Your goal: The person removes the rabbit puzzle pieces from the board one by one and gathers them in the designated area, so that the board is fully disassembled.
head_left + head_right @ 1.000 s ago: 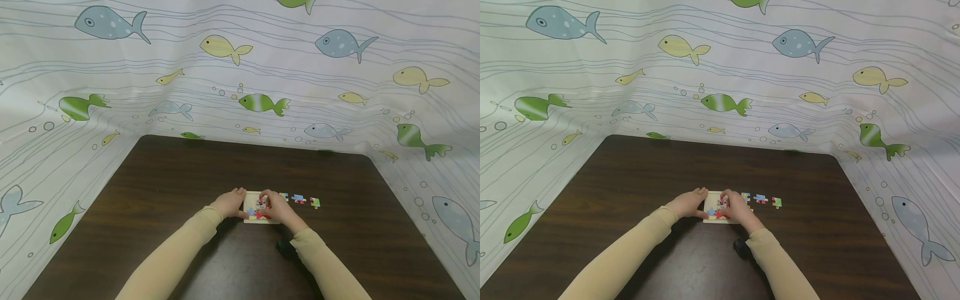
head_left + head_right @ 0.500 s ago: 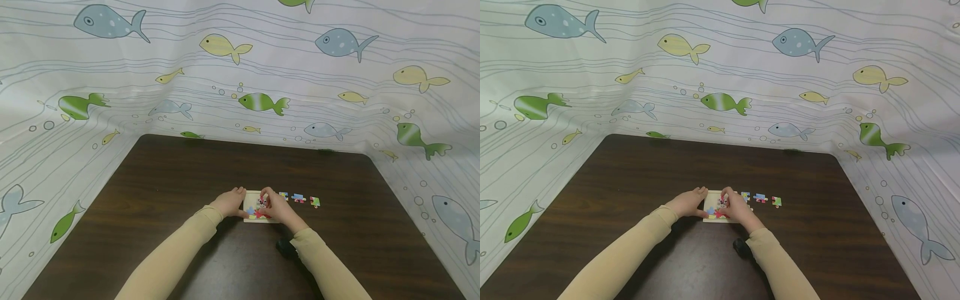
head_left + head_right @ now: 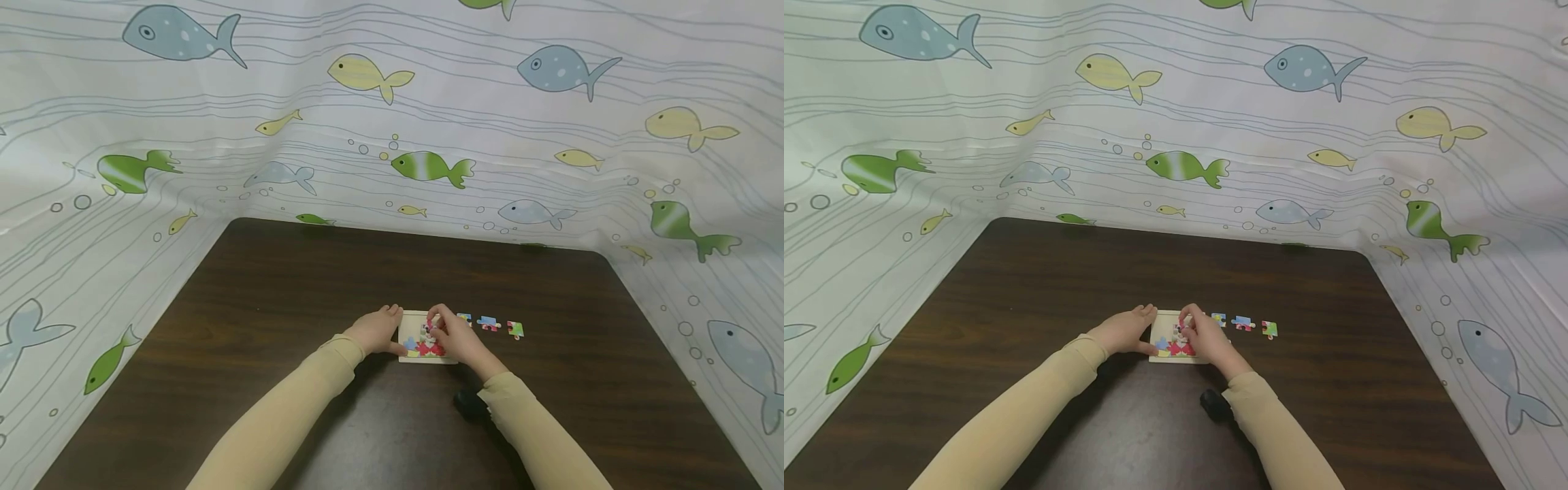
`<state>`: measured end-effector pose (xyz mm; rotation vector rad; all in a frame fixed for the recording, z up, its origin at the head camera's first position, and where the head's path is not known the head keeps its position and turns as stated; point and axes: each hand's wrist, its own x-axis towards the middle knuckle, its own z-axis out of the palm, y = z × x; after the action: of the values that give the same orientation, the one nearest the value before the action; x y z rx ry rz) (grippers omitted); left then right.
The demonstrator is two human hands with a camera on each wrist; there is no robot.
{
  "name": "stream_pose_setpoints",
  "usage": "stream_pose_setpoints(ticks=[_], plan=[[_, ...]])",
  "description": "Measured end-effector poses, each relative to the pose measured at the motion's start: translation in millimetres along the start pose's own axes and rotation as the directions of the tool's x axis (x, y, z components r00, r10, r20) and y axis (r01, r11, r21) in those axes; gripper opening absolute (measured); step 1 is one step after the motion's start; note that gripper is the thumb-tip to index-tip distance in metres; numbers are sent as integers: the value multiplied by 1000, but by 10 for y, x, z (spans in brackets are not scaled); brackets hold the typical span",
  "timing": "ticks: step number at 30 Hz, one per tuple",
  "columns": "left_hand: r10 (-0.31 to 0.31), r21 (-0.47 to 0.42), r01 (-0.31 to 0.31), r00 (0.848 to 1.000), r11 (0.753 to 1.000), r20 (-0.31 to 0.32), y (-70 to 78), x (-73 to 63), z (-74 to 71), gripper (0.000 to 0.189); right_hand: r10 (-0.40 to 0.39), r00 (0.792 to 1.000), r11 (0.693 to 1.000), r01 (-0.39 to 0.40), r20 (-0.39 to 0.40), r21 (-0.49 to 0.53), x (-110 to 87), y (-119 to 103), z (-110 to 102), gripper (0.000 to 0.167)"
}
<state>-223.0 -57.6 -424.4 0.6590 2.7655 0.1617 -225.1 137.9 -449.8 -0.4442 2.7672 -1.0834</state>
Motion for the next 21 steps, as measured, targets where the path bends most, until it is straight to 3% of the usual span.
stream_pose_setpoints(ticks=[8, 21], plan=[[-7, 9, 7, 1000, 1000, 0, 1, 16, -3, 89, -19, 1000, 998, 20, -15, 61, -19, 13, -28, 20], [-8, 15, 8, 1000, 1000, -2, 7, 2, 0, 90, 16, 1000, 990, -15, -6, 137, -31, 32, -110, 18]])
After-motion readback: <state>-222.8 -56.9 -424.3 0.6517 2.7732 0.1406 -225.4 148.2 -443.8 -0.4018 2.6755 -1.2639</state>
